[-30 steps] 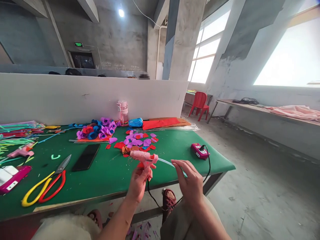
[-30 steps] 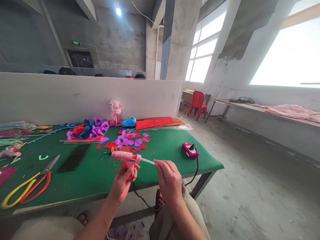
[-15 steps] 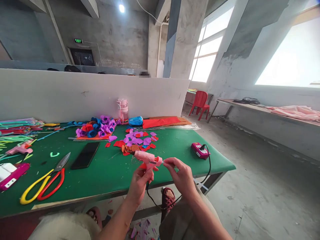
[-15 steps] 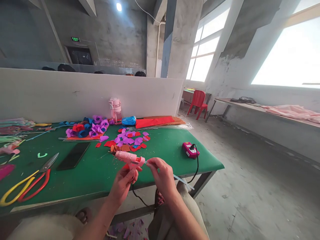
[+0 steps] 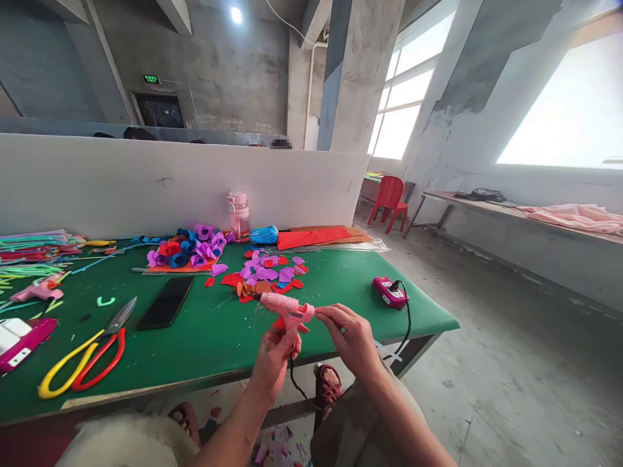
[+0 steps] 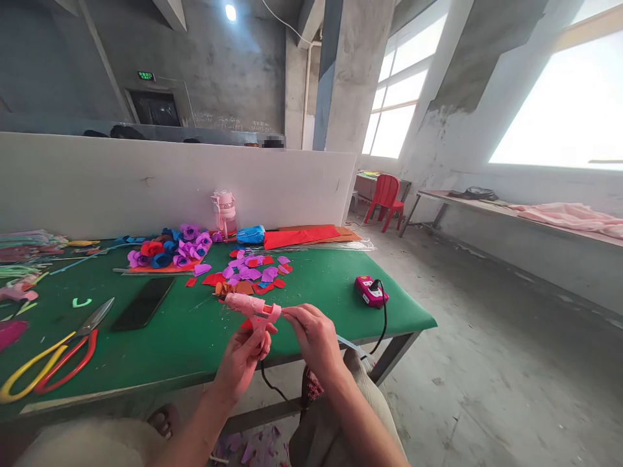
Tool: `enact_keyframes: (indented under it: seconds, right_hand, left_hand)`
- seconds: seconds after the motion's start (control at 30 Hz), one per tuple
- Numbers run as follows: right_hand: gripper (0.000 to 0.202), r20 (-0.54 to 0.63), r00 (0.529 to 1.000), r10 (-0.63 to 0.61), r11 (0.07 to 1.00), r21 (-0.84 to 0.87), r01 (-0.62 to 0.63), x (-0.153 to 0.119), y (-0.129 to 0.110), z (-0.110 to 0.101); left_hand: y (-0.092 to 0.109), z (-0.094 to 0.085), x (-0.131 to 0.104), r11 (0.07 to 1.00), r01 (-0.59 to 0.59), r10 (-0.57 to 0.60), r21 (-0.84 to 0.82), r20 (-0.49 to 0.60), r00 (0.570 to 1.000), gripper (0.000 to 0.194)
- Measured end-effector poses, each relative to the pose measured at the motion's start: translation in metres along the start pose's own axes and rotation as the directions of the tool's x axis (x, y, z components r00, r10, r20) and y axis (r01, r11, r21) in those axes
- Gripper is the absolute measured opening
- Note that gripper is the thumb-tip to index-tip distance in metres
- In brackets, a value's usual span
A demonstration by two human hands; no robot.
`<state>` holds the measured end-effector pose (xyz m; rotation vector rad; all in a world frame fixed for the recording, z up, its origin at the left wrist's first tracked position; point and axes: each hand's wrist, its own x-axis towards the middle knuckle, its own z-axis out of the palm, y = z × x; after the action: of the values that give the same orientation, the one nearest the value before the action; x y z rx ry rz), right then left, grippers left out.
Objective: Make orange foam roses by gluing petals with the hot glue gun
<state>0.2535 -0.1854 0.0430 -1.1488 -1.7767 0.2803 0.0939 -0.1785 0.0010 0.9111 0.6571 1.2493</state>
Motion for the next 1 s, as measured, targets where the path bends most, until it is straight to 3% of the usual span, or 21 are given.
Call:
enact_keyframes:
  seconds: [0.37, 0.57, 0.7, 0.8, 0.9, 1.0]
  right_hand:
    - [0.016, 0.001, 1.000, -0.028, 0.999, -0.033, 0.028, 0.004, -0.002, -0.003]
    - [0.011, -0.035, 0.999, 0.032, 0.997, -0.064, -0.034, 0.006, 0.006, -0.001]
    - [0.014, -0.001, 1.000, -0.015, 0.996, -0.088, 0.015, 0.010, 0.007, -0.010]
    - [0.019, -0.099, 0.993, -0.061, 0.991, -0.126, 0.048, 0.006, 0.005, -0.018]
    - [0.016, -0.229, 0.973, 0.006, 0.994, -0.107, -0.032, -0.005, 0.006, -0.018]
    - [0.016, -0.175, 0.973, 0.151, 0.987, -0.033, -0.159, -0.010, 0.016, -0.006]
  left_hand:
    - [0.003, 0.005, -0.001, 0.999, 0.036, -0.036, -0.011, -0.010, 0.999, 0.024]
    - [0.001, 0.010, 0.001, 0.997, 0.044, -0.046, -0.063, -0.028, 0.999, 0.025]
    - [0.000, 0.012, 0.004, 0.997, 0.026, -0.029, -0.071, -0.043, 0.999, 0.027]
    - [0.000, 0.013, 0.009, 0.995, 0.016, -0.022, -0.096, -0.068, 0.997, 0.028]
    - [0.000, 0.017, 0.021, 0.988, 0.017, -0.038, -0.152, -0.132, 0.991, 0.031]
    - [-0.002, 0.027, 0.038, 0.969, 0.061, -0.102, -0.240, -0.162, 0.981, 0.031]
